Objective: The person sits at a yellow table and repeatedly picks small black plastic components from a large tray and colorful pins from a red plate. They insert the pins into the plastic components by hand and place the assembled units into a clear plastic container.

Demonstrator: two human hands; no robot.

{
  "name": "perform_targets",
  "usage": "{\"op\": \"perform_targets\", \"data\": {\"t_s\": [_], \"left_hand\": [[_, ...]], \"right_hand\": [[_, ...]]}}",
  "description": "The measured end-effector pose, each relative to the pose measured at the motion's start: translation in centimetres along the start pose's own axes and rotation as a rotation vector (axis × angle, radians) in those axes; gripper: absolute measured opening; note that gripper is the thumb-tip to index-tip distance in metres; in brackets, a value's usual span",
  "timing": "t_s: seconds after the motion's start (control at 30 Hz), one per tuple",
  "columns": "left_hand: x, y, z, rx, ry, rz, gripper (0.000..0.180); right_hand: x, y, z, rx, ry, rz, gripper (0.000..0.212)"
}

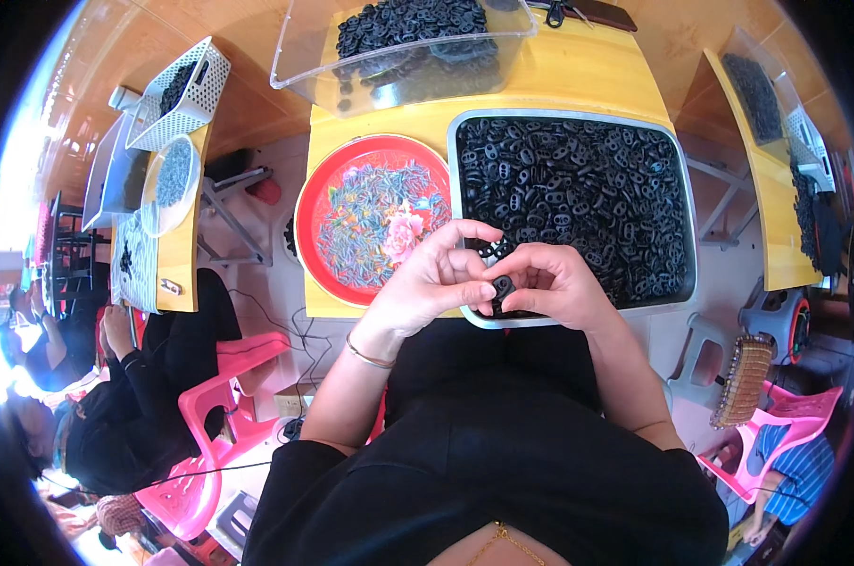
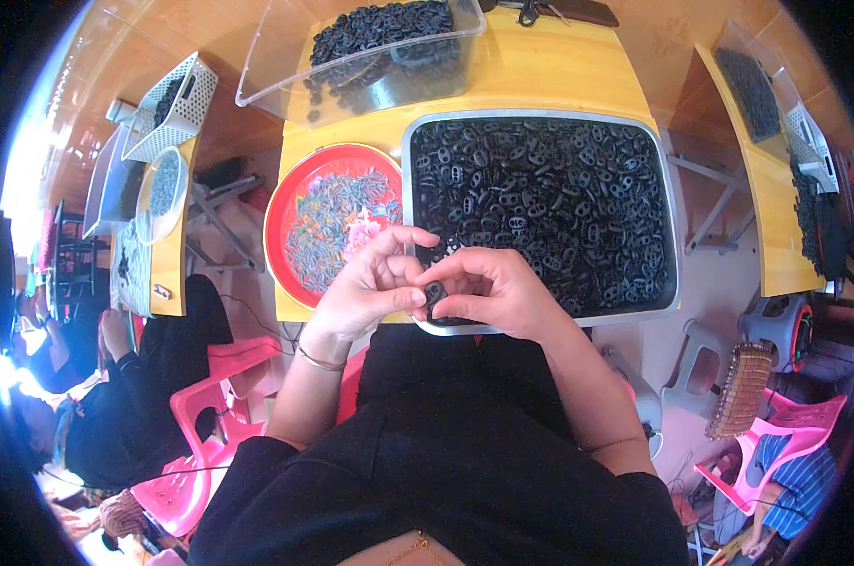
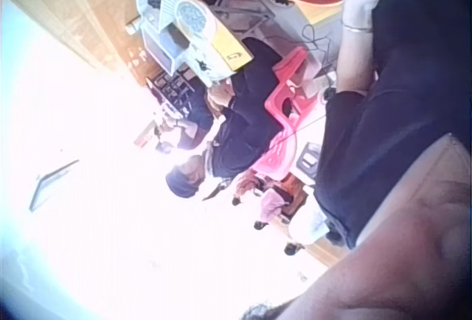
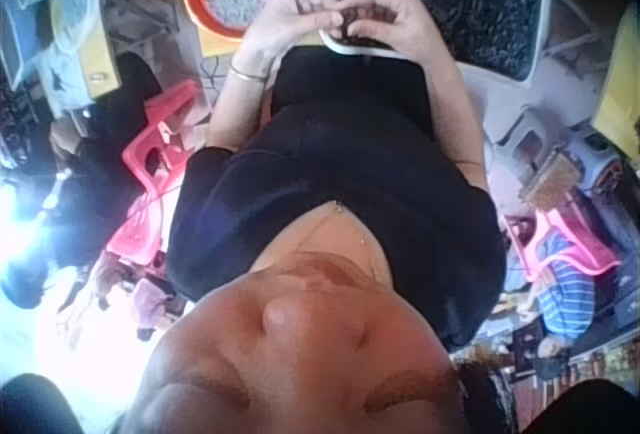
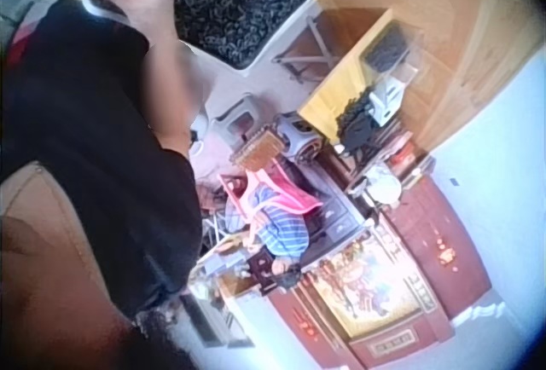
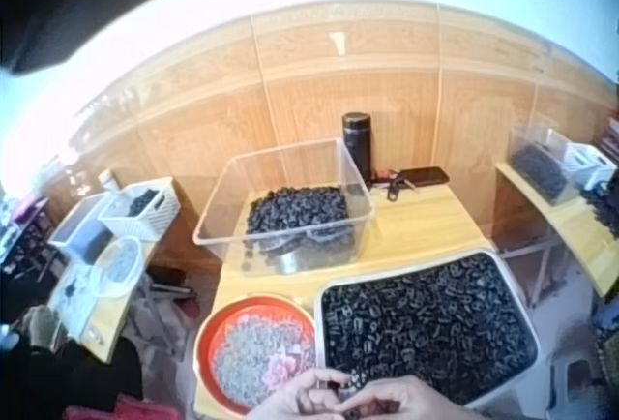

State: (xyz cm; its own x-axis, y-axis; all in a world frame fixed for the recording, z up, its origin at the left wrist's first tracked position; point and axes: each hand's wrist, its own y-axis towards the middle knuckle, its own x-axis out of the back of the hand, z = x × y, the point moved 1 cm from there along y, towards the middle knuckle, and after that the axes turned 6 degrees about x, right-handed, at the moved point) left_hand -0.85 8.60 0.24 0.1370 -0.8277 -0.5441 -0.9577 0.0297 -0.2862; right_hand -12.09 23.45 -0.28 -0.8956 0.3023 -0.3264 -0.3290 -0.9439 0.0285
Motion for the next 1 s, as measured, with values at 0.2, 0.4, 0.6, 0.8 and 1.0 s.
{"op": "perform_targets", "data": {"t_s": [0.2, 0.4, 0.6, 0.8, 1.0], "left_hand": [[-0.1, 0.6, -0.7, 0.006, 0.058, 0.034, 0.046], [-0.1, 3.6, -6.9, -0.245, 0.369, -0.082, 0.023], [3.8, 7.3, -15.7, -0.834, 0.843, -0.579, 0.019], [4.3, 4.9, -11.3, -0.777, 1.153, -0.618, 0.019], [5.8, 0.6, -5.2, -0.429, 1.29, -0.525, 0.013]], "right_hand": [[0.1, -0.3, 0.3, 0.096, -0.079, -0.043, 0.025], [0.6, -0.1, 0.8, 0.208, 0.015, -0.206, 0.033], [0.7, -0.7, 1.6, 0.157, -0.142, -0.301, 0.02], [1.4, -1.9, 0.8, 0.149, -0.278, -0.374, 0.016], [1.7, -2.2, -0.3, 0.158, -0.362, -0.397, 0.013]]}}
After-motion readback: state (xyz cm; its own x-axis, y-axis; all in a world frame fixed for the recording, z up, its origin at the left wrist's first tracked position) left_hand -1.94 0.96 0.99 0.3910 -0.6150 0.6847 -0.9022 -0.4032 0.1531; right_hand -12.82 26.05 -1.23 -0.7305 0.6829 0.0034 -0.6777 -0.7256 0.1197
